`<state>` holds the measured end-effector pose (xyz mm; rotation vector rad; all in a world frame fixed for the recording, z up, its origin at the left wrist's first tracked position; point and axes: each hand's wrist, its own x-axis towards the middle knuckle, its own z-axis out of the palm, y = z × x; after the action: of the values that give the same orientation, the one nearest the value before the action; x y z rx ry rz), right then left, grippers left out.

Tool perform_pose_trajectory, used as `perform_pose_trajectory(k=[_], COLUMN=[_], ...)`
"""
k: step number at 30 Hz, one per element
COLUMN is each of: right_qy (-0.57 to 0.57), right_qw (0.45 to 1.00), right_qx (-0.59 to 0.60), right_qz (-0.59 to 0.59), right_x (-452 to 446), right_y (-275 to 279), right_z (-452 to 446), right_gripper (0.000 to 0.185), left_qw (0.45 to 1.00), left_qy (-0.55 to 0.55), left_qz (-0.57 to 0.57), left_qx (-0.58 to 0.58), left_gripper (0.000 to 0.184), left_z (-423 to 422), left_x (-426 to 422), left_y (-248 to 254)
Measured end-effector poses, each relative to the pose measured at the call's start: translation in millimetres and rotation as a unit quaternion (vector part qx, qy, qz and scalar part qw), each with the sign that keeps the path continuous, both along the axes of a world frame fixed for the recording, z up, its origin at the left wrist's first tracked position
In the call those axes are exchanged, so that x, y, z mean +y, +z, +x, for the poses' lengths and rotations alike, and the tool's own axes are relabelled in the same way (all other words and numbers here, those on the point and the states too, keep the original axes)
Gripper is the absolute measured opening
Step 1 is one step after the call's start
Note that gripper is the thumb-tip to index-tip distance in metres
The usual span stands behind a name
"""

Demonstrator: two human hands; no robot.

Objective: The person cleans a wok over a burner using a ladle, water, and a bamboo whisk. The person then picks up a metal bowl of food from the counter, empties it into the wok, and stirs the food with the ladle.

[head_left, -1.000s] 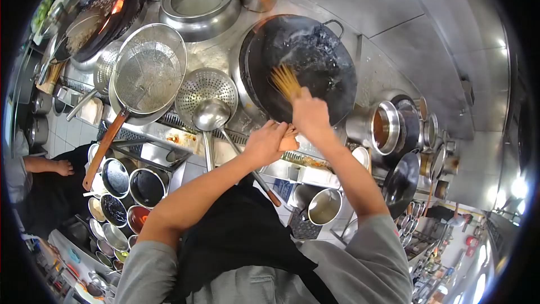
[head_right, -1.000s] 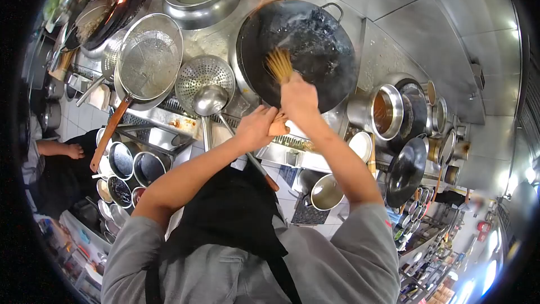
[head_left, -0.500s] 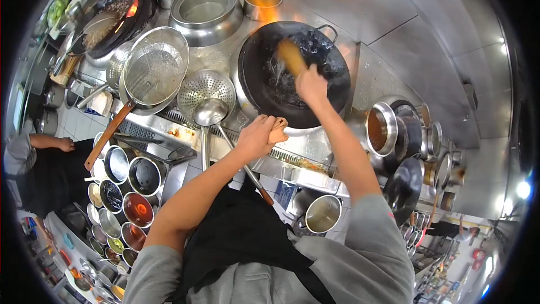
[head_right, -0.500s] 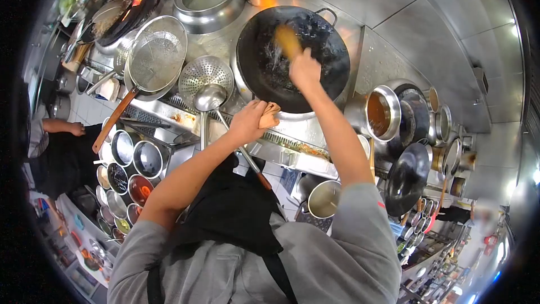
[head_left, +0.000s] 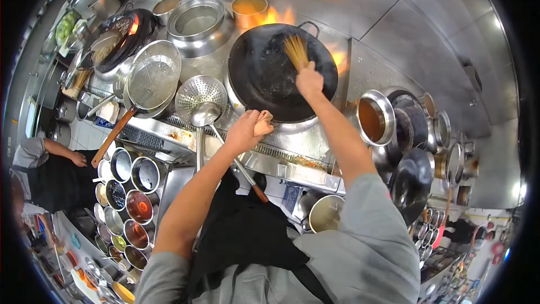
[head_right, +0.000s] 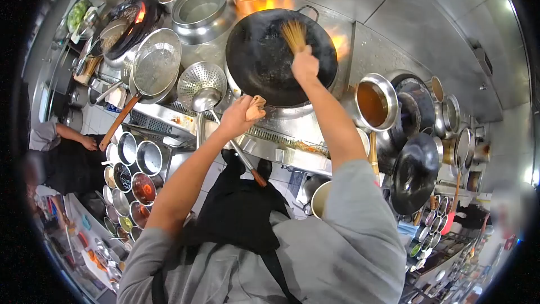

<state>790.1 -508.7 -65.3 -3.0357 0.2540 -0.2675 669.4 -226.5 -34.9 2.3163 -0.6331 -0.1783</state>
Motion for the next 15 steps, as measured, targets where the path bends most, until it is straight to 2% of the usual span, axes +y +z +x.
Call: perform_pose_trajectory(k=[1, 3, 5, 8, 9, 11, 12, 13, 15], right_qy=[0.009, 0.088, 0.149, 0.155, 0.133, 0.040, 0.004, 0.006, -0.006], right_qw=[0.999, 0.994, 0.984, 0.983, 0.983, 0.998, 1.000, 1.000, 0.997], right_qx=[0.013, 0.066, 0.102, 0.092, 0.103, 0.022, -0.013, -0.012, 0.022], right_qz=[0.043, 0.013, -0.008, -0.036, -0.071, -0.039, 0.016, 0.018, 0.068], right_x=[3, 14, 32, 28, 18, -6, -7, -5, 1], right_y=[-9, -8, 23, 23, 31, 8, 13, 17, 21], right_z=[-3, -44, -93, -100, -77, -12, -1, -5, -23], right_gripper=[0.029, 0.030, 0.031, 0.030, 0.026, 0.023, 0.033, 0.033, 0.046], left_qw=[1.000, 1.000, 0.999, 0.998, 0.998, 1.000, 0.999, 0.999, 0.999], left_qy=[0.008, 0.007, 0.014, 0.021, 0.022, 0.024, 0.027, 0.032, 0.040], left_qz=[0.001, -0.009, -0.029, -0.040, -0.041, -0.003, -0.001, 0.000, 0.003], left_qx=[-0.005, 0.000, -0.011, -0.031, -0.034, 0.016, 0.016, -0.009, -0.033], left_gripper=[0.044, 0.044, 0.043, 0.042, 0.042, 0.044, 0.044, 0.046, 0.047], left_z=[2, 2, -5, -10, -9, -15, -17, -19, -26], left_x=[-1, -6, -3, 6, 9, 17, 17, 15, 12], left_y=[0, 5, -1, -7, -6, 1, -1, -6, -1])
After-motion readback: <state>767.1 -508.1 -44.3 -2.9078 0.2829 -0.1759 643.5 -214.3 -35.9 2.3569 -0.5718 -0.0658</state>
